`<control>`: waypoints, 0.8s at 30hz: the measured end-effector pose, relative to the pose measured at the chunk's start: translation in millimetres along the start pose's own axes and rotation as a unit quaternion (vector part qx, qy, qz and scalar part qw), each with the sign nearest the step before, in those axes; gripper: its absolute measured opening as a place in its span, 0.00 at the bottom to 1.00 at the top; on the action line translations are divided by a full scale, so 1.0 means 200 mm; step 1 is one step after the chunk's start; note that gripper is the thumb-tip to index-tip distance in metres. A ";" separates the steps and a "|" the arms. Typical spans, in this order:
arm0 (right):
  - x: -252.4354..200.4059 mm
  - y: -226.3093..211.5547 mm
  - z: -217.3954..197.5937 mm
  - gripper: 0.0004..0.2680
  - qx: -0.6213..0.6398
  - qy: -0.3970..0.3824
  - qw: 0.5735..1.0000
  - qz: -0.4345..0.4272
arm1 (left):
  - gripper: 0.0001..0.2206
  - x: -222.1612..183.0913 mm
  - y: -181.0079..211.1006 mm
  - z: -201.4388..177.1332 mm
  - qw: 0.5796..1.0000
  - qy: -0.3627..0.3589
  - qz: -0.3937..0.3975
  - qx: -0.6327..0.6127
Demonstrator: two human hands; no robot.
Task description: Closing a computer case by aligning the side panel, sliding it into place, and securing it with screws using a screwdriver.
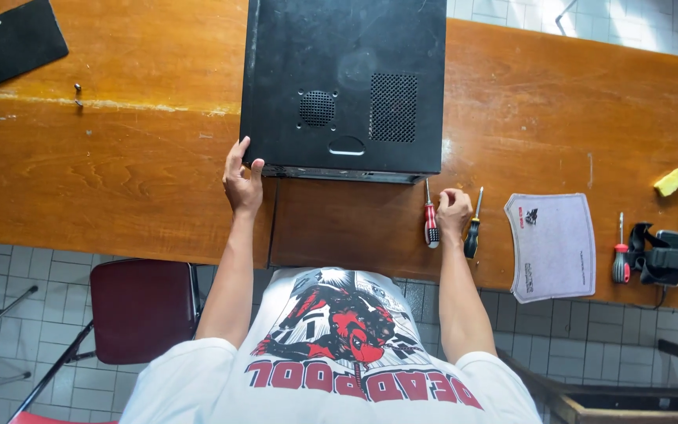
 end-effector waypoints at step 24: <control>-0.59 -0.43 0.29 0.05 0.370 -0.046 0.796 0.477 | 0.09 -0.79 0.64 0.86 0.841 -0.401 -0.085 -0.354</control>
Point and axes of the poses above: each hand's wrist, its own x-axis towards the middle knuckle, its own z-axis out of the palm, y = z × x, the point moved 6 cm from there along x, towards the middle knuckle, and after that the axes turned 12 degrees about x, right-handed, at the moved point
